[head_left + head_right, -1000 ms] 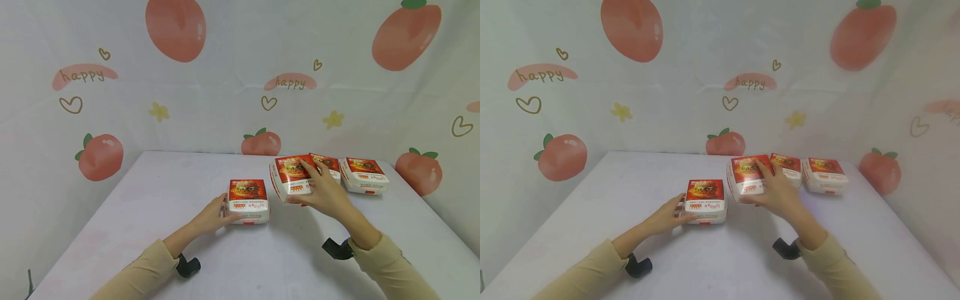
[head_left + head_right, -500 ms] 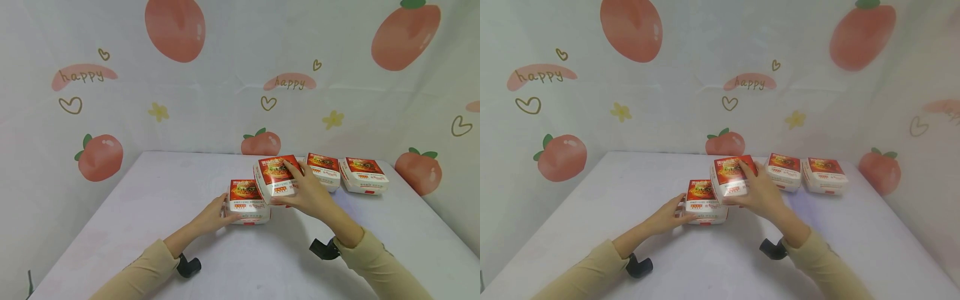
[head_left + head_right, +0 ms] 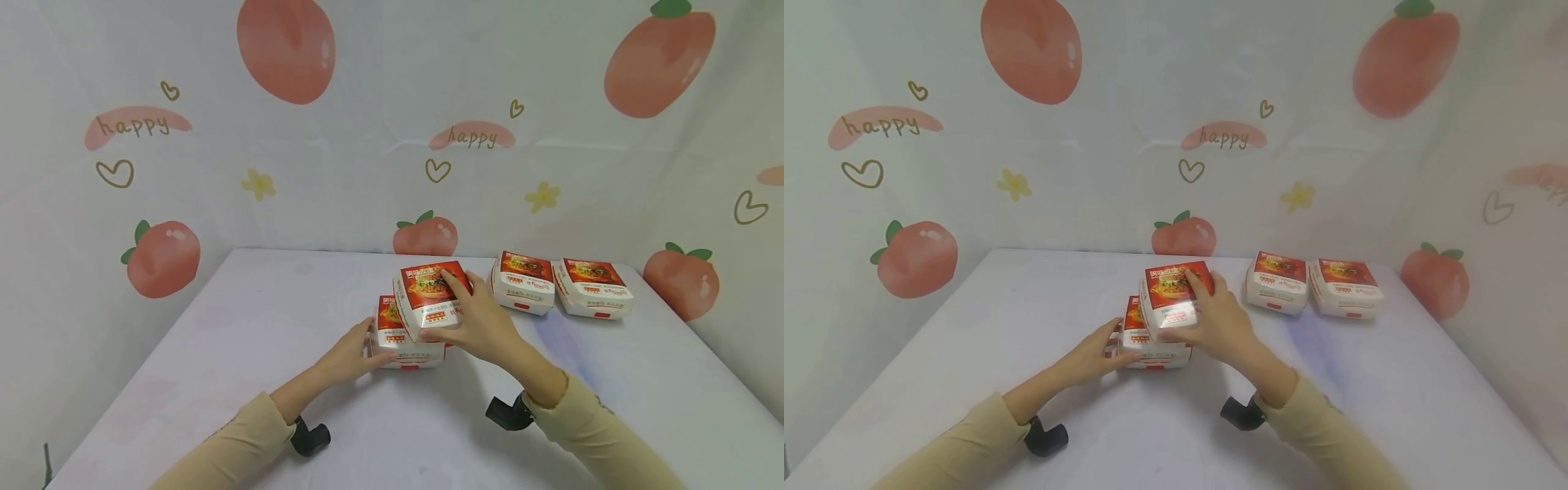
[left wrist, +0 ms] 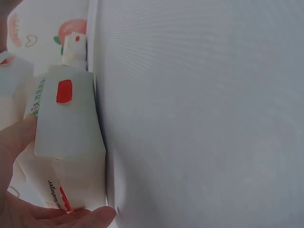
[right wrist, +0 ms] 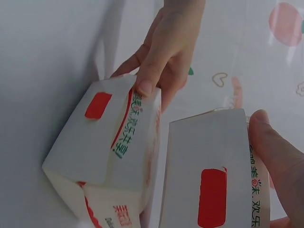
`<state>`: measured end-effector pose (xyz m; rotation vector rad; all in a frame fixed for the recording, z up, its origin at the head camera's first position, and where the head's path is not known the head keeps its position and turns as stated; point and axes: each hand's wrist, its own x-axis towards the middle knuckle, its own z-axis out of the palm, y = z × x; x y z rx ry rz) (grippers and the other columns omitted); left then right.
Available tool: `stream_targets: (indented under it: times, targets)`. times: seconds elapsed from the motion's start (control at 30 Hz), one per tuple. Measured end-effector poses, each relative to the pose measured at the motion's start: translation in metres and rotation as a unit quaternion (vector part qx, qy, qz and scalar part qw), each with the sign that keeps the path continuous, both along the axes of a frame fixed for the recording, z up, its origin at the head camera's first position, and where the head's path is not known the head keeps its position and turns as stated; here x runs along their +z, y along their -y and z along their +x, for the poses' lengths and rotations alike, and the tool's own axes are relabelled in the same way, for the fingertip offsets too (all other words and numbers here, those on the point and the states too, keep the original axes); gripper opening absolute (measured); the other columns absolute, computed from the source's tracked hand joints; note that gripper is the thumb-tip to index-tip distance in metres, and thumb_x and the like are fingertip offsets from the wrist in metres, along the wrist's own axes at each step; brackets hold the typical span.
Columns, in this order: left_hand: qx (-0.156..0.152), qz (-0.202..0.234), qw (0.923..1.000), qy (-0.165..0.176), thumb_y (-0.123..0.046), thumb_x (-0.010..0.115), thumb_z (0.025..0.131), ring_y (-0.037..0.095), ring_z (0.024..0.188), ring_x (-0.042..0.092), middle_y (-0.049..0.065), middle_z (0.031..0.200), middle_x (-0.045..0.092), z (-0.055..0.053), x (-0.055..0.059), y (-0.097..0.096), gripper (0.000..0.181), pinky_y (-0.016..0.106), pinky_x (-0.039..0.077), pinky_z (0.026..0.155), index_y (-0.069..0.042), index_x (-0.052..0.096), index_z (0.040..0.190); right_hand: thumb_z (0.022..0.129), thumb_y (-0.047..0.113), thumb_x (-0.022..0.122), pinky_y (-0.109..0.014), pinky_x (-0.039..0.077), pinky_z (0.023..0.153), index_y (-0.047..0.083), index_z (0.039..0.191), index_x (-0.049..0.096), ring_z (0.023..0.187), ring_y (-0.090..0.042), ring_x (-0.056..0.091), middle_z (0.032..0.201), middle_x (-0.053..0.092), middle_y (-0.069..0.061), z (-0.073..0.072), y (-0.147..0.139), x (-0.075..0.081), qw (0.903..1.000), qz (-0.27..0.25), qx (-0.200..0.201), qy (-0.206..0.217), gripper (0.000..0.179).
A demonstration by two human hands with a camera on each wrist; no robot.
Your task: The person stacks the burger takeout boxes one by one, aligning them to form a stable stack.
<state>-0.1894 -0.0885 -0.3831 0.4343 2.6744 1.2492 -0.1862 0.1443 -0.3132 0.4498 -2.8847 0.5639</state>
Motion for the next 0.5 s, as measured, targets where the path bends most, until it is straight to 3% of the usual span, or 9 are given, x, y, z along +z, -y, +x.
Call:
stream_targets:
  times: [0.23,0.5]
  targets:
    - [-0.023,0.020,0.9995,-0.008,-0.033,0.069,0.084,0.036,0.124,0.048,0.015,0.132,0.052,-0.002,-0.003,0.000,0.072,0.056,0.044,0.100,-0.001,0.035,0.139,0.068,0.067,0.068,-0.052,0.052,0.087,0.016,0.147,0.029,0.119,-0.043,0.049,0.146,0.027,-0.028,-0.003,0.009,-0.002,0.9999,0.003,-0.002,0.012,0.102]
    - [-0.028,0.021,0.9994,-0.005,-0.032,0.068,0.084,0.037,0.124,0.048,0.017,0.137,0.048,0.000,-0.003,-0.002,0.074,0.056,0.043,0.100,0.000,0.033,0.141,0.068,0.066,0.068,-0.050,0.053,0.084,0.019,0.148,0.026,0.116,-0.040,0.050,0.146,0.026,-0.026,-0.003,0.016,-0.002,0.9995,-0.012,-0.009,0.029,0.102]
